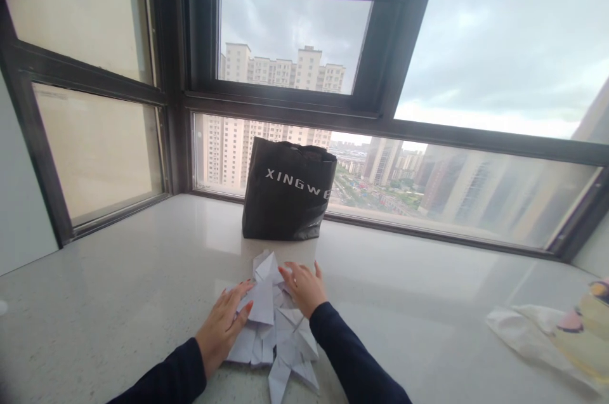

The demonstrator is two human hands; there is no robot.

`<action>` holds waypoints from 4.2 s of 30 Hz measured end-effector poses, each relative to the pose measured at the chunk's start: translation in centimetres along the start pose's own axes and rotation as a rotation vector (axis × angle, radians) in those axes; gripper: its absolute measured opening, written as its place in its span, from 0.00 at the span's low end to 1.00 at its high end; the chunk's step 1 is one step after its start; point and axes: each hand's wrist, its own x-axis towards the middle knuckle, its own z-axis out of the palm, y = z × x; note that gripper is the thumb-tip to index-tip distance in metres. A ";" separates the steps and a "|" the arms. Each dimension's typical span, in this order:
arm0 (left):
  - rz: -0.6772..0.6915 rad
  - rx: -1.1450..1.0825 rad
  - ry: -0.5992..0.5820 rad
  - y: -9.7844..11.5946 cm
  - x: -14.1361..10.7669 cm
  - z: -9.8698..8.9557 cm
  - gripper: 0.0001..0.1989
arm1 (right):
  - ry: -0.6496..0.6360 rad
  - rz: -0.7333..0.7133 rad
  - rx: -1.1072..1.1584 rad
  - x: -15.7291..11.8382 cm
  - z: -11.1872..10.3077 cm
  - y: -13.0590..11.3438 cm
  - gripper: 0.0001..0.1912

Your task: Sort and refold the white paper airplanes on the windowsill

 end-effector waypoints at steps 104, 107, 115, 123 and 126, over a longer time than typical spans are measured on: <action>0.382 0.535 -0.021 -0.8 -7.6 -5.3 0.25 | 0.016 0.022 0.778 2.4 5.7 -8.9 0.38; 0.315 0.639 -0.018 -0.4 -7.7 -4.9 0.29 | -0.028 -0.022 0.760 0.8 4.3 -7.4 0.36; 0.261 0.657 -0.161 1.4 -8.7 -2.6 0.33 | -0.112 0.011 0.589 -4.5 0.2 -2.0 0.31; 0.468 0.628 -0.111 3.2 -6.0 0.3 0.28 | -0.208 -0.149 0.258 -5.4 0.0 -0.2 0.33; 0.626 0.607 0.000 5.7 -5.7 4.6 0.14 | -0.251 -0.218 0.167 -5.6 0.4 0.0 0.31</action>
